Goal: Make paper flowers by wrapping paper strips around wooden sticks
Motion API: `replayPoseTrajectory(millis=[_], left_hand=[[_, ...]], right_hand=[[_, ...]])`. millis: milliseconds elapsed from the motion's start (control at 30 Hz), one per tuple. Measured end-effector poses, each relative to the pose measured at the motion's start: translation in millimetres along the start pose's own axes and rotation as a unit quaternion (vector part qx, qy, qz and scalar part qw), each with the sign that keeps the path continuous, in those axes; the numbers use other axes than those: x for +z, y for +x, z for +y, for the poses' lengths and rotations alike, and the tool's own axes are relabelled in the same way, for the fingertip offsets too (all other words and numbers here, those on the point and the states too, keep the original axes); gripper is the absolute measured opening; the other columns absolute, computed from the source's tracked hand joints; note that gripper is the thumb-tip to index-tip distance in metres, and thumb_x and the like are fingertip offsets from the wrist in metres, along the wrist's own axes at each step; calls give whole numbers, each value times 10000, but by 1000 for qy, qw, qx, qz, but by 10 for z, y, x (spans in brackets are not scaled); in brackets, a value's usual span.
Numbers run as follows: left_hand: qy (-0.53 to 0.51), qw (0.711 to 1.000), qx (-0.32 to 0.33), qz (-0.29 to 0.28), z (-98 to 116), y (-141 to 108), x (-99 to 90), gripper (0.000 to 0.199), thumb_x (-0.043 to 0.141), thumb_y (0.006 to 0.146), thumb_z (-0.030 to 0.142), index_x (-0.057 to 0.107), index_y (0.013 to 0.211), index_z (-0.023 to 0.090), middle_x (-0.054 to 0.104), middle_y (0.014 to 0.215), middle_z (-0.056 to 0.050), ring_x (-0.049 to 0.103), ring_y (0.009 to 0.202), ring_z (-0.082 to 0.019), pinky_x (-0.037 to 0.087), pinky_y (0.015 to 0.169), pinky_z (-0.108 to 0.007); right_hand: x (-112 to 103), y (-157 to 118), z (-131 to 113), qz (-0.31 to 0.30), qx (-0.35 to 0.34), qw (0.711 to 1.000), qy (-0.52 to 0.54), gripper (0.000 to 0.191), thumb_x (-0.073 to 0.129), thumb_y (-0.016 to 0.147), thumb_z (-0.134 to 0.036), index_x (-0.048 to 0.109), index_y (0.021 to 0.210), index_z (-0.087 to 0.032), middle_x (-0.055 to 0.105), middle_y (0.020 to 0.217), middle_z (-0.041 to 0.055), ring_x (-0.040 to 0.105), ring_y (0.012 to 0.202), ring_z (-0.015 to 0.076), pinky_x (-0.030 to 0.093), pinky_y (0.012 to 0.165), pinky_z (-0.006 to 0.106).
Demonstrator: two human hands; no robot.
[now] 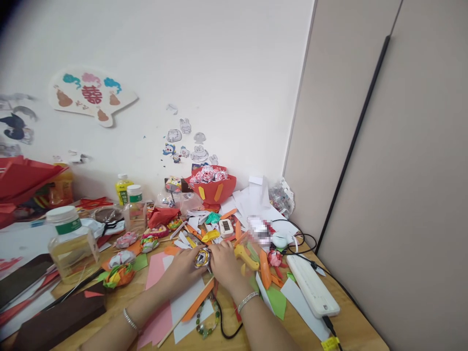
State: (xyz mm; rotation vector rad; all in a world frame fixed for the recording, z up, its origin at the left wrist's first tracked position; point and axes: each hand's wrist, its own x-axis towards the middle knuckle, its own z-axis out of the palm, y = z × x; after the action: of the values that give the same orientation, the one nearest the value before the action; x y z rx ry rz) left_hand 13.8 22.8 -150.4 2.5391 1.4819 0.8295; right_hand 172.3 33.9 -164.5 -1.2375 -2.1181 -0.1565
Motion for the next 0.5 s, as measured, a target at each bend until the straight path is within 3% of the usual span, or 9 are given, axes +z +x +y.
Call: replayPoseTrajectory(millis=[500], left_hand=[[1,1000,-21,-16,11,0,-22,371,539,744,303,504,1102,209,644,1015,-75,563,944,-243,387,846,-356]], right_hand=[[-47,2,-29,-16,-8,1000,-8,256,425,806,-56,586,950,-194,611,859,29,478,827,186,326,825,315]])
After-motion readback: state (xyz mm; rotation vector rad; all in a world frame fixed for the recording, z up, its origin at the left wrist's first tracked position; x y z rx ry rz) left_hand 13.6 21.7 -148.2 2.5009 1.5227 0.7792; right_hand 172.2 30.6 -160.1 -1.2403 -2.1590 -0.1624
